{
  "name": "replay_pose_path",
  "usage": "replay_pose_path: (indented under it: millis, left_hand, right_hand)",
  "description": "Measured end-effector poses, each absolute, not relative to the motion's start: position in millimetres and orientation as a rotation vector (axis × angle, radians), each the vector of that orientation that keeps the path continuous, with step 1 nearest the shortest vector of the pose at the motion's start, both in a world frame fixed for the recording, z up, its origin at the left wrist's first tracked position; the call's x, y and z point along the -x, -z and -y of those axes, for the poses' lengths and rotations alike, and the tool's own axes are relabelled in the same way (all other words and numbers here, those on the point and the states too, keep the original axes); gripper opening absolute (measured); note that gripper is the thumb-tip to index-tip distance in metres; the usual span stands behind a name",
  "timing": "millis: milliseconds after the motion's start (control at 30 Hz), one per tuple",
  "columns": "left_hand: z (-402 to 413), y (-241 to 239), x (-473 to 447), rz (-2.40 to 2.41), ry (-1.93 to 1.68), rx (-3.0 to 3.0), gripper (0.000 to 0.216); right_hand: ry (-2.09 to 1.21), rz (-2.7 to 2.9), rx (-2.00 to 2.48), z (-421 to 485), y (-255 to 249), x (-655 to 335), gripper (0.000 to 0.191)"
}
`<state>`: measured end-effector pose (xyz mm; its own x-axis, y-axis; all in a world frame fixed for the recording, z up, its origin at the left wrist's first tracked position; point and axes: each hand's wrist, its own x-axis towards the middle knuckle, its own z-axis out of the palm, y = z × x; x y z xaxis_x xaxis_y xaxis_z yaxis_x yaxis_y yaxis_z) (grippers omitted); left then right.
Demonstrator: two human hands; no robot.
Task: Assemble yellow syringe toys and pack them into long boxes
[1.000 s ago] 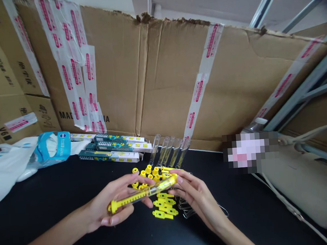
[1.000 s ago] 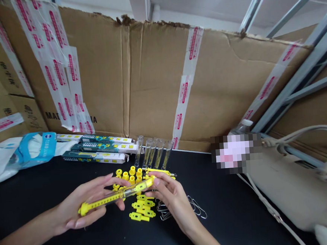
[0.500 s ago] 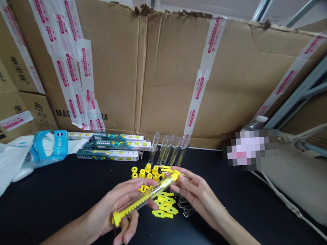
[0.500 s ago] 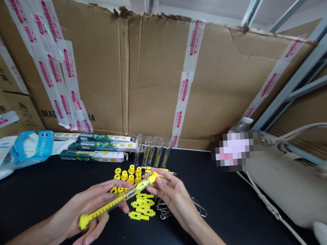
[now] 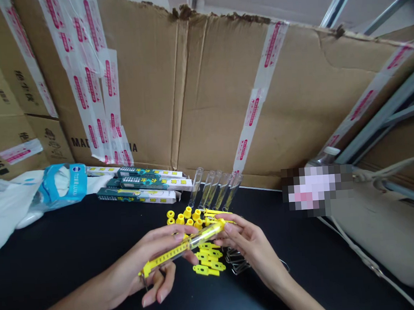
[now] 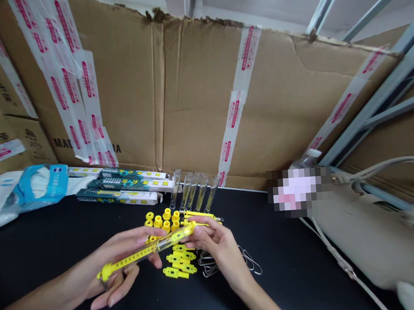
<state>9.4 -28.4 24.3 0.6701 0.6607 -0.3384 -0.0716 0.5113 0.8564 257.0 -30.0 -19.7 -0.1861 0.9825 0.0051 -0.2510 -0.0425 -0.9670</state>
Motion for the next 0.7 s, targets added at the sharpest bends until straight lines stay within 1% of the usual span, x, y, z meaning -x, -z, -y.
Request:
replay_pose_path:
  millis: [233,400,700]
  left_hand:
    - [27.9,-22.2,-9.4,-0.752,-0.501,-1.025,0.041]
    - [24.3,-17.1,-5.8,-0.754,-0.529,-1.093,0.053]
    - [18.9,-12.9,-2.9,-0.746,-0.477,-0.999,0.072]
  right_hand:
    - [-1.417,1.263,0.958,31.2,14.9,-254.1,0.037]
    - [-1.419,1.3,0.955,31.5,15.9,-254.4,0.033]
    - [-1.471,1.328,0.919,35.1,16.0,-253.7,0.03]
